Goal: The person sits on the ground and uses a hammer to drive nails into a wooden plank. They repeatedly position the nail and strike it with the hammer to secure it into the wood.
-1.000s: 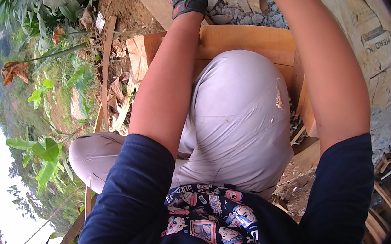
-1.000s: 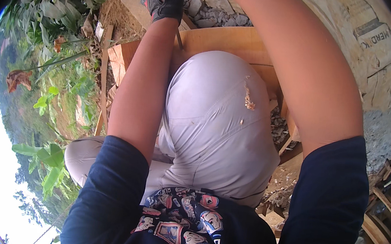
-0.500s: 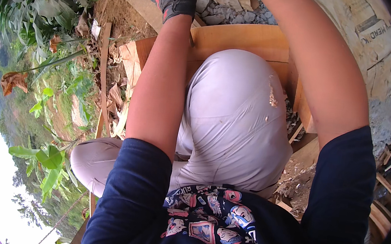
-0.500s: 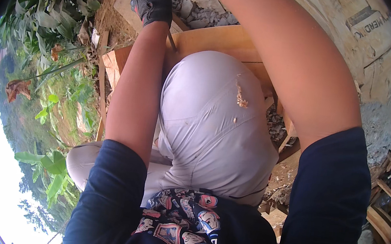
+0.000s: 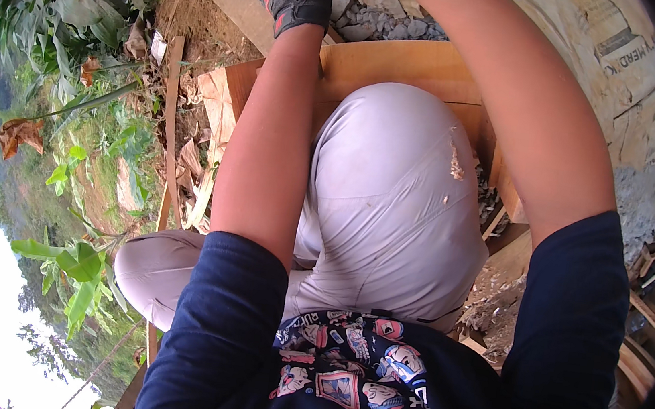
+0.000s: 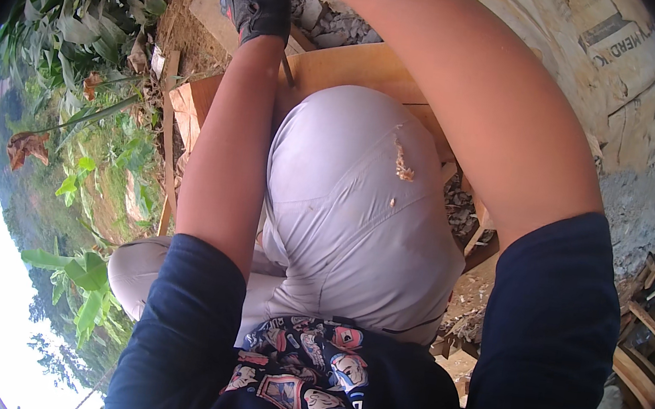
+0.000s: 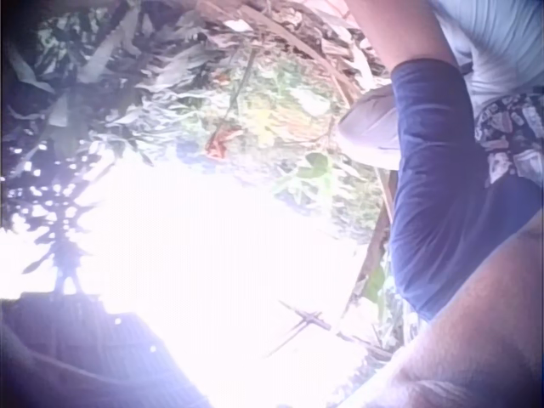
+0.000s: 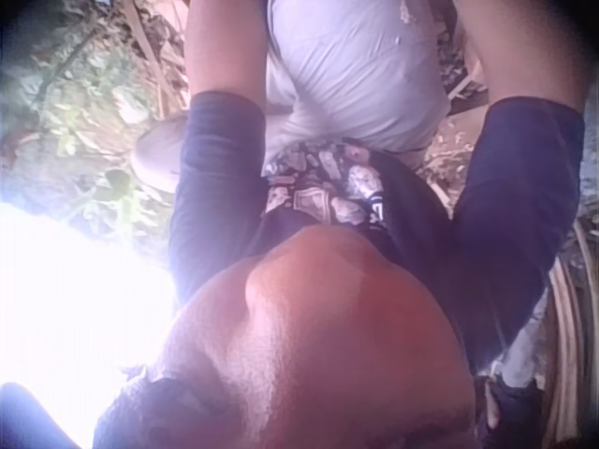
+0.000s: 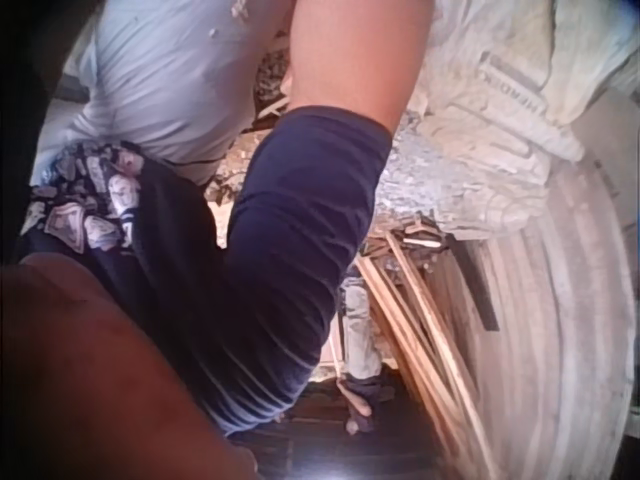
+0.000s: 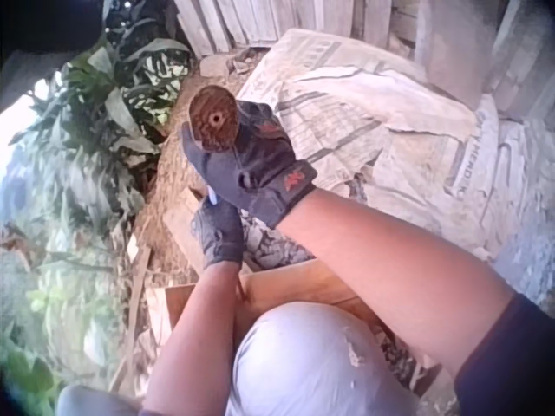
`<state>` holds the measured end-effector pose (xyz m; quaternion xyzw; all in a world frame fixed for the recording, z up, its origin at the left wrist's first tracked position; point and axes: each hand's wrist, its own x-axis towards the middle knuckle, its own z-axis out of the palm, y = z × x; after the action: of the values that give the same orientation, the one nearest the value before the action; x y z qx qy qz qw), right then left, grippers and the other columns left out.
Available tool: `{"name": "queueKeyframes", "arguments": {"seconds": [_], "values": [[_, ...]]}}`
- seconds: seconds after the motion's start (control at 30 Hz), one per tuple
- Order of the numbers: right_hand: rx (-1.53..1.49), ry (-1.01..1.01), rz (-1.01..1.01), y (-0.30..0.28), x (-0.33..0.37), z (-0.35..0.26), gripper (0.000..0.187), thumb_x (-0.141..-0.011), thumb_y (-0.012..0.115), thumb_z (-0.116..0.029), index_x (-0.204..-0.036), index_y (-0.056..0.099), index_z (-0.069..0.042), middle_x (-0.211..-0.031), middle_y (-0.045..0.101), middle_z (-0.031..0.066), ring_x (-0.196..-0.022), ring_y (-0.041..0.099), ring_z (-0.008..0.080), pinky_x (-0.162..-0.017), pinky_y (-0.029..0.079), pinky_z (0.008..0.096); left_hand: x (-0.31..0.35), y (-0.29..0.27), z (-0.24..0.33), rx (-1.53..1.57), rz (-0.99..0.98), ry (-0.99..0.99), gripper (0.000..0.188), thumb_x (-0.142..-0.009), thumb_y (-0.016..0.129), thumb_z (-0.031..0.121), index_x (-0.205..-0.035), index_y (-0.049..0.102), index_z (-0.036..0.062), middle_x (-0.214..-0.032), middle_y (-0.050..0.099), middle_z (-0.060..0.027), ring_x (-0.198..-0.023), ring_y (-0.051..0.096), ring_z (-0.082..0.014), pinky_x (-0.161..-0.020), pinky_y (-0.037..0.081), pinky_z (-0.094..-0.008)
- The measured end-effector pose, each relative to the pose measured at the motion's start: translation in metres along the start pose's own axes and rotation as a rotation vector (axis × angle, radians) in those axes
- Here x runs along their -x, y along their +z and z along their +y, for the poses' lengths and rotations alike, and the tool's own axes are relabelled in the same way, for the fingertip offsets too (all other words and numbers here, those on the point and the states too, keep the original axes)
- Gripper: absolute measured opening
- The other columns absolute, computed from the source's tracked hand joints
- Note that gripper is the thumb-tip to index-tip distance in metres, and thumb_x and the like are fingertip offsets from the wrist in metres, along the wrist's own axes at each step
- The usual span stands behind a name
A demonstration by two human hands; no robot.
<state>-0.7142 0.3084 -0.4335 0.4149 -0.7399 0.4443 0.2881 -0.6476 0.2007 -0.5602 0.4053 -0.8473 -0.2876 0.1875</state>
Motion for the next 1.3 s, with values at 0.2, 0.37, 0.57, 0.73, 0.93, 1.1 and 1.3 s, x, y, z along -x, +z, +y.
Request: {"name": "queueKeyframes", "arguments": {"seconds": [0.2,0.37,0.57,0.73,0.93,1.1,1.3], "values": [[-0.051,0.322,-0.262,-0.005,-0.008,-0.004,0.036,-0.091,0.057,-0.037,-0.086,0.073,-0.005,-0.089,0.074,0.0215,-0.089,0.072,0.0386,-0.077,0.056,0.0486,0.003,-0.005,0.0,0.014,0.061,-0.07,0.058,-0.098,0.049,0.055,-0.112,0.074,0.0047,-0.104,0.071,-0.0315,-0.104,0.068,-0.0482,-0.09,0.051,-0.0556],[-0.011,0.286,-0.166,-0.004,-0.009,0.004,0.037,-0.093,0.055,-0.037,-0.084,0.073,-0.005,-0.083,0.072,0.0221,-0.085,0.071,0.0406,-0.076,0.055,0.0491,0.007,-0.009,0.007,0.015,-0.007,0.09,0.053,-0.099,0.05,0.053,-0.111,0.074,0.007,-0.107,0.072,-0.0288,-0.104,0.068,-0.0476,-0.091,0.051,-0.0548],[-0.052,0.295,-0.198,-0.004,-0.009,0.011,0.037,-0.093,0.054,-0.037,-0.087,0.071,-0.005,-0.086,0.072,0.0223,-0.089,0.071,0.0397,-0.077,0.055,0.0489,0.012,-0.013,0.015,0.007,-0.009,-0.019,0.054,-0.098,0.052,0.054,-0.111,0.074,0.0064,-0.107,0.072,-0.0283,-0.104,0.068,-0.0471,-0.09,0.051,-0.0547],[-0.022,0.279,-0.338,-0.003,-0.01,0.009,0.04,-0.092,0.053,-0.039,-0.087,0.072,-0.004,-0.086,0.072,0.0245,-0.088,0.071,0.04,-0.079,0.055,0.0497,0.008,-0.011,0.009,0.026,0.004,0.009,0.058,-0.096,0.055,0.057,-0.114,0.074,0.005,-0.107,0.072,-0.029,-0.106,0.069,-0.0452,-0.091,0.052,-0.0525],[-0.083,0.308,-0.189,-0.001,-0.01,0.007,0.045,-0.091,0.054,-0.041,-0.086,0.074,-0.002,-0.085,0.072,0.0257,-0.087,0.071,0.0402,-0.079,0.055,0.0485,0.009,-0.006,0.007,0.112,0.029,-0.017,0.06,-0.095,0.056,0.058,-0.11,0.075,0.0038,-0.107,0.072,-0.0299,-0.105,0.069,-0.0459,-0.089,0.052,-0.0525],[-0.097,0.393,-0.425,-0.014,-0.013,0.002,0.044,-0.092,0.053,-0.04,-0.086,0.073,-0.002,-0.086,0.072,0.0252,-0.089,0.071,0.0404,-0.08,0.054,0.0485,0.009,-0.013,0.009,0.034,-0.004,-0.049,0.057,-0.097,0.054,0.057,-0.11,0.075,0.0047,-0.107,0.072,-0.03,-0.105,0.068,-0.0474,-0.09,0.051,-0.0535],[-0.053,0.2,-0.224,0.005,-0.009,0.017,0.039,-0.092,0.054,-0.038,-0.086,0.072,-0.004,-0.086,0.072,0.0231,-0.088,0.07,0.0395,-0.079,0.055,0.0467,0.008,-0.008,0.009,-0.018,-0.03,0.065,0.057,-0.098,0.052,0.056,-0.112,0.074,0.0048,-0.108,0.071,-0.0298,-0.106,0.067,-0.0472,-0.091,0.05,-0.0539]]}}
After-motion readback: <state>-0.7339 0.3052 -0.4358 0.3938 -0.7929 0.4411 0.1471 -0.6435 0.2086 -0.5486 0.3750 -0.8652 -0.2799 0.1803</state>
